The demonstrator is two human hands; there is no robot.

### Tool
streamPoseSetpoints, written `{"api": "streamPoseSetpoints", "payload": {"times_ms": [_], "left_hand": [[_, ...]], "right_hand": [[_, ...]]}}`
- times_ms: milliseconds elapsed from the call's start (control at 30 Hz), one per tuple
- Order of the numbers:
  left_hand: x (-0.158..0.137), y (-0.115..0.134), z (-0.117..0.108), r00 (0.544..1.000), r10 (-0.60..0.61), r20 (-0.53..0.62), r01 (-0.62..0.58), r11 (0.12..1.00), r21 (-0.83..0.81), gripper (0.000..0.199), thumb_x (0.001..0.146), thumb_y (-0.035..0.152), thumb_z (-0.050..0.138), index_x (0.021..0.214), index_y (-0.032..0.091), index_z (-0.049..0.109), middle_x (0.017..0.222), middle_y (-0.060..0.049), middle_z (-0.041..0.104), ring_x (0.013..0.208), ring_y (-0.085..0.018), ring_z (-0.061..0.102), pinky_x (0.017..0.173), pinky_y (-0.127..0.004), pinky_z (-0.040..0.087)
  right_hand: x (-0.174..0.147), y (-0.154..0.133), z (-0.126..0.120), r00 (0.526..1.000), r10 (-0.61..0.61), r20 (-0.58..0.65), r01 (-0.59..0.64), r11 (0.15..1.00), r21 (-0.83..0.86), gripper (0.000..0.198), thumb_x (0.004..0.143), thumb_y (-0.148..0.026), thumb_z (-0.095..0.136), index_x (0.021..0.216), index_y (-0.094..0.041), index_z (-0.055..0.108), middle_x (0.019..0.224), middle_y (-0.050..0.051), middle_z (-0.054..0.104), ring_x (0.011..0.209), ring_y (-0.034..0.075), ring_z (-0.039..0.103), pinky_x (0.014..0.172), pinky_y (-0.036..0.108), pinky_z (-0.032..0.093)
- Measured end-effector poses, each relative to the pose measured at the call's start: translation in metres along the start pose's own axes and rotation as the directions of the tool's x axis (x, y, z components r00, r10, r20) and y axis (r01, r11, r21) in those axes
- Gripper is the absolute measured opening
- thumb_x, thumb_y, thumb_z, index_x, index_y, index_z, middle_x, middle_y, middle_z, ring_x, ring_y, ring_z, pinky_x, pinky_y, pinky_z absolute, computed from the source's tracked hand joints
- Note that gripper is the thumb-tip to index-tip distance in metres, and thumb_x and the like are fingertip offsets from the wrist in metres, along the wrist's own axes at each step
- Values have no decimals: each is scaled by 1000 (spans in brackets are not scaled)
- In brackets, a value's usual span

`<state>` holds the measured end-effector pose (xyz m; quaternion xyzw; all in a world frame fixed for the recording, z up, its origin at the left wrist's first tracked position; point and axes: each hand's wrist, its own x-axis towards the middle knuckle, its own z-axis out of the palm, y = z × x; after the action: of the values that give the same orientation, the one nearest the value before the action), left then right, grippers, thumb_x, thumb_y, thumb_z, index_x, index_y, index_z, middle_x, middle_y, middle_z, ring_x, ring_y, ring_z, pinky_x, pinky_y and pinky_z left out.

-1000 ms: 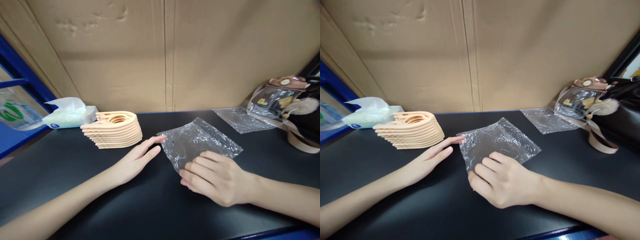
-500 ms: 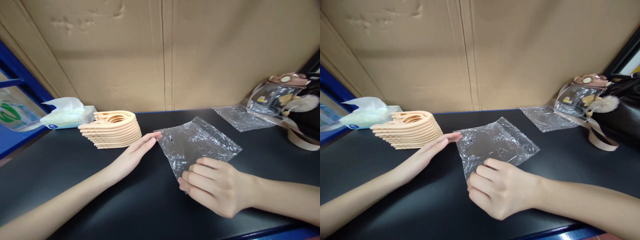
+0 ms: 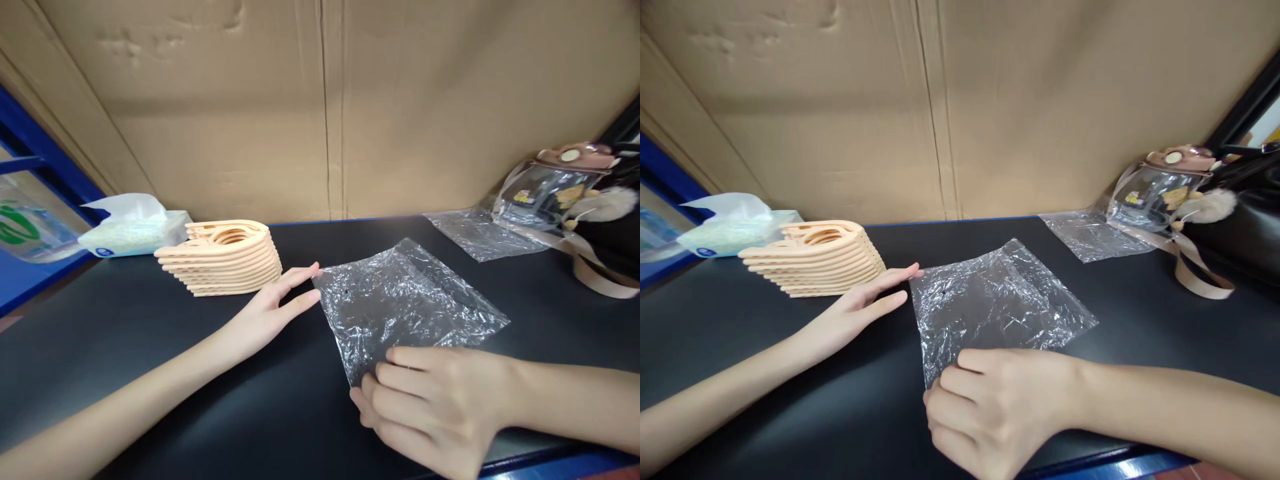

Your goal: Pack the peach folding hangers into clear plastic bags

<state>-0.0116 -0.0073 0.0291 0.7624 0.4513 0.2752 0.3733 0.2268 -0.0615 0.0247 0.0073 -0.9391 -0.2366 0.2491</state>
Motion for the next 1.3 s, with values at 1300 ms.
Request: {"api": "streamPoseSetpoints", "payload": {"times_ms": [1300], "left_hand": [[-16,1,2,957,130,260,-277,679,680,57,99,43,34,149,14,30,154,-11,34,142,-27,30,118,-51,21]], "right_hand": [[-64,103,-37,172,661,730,-853,472,-225,21,84,-32,49,67,-22,55,61,-3,58,53,13,49,51,26,32]]}}
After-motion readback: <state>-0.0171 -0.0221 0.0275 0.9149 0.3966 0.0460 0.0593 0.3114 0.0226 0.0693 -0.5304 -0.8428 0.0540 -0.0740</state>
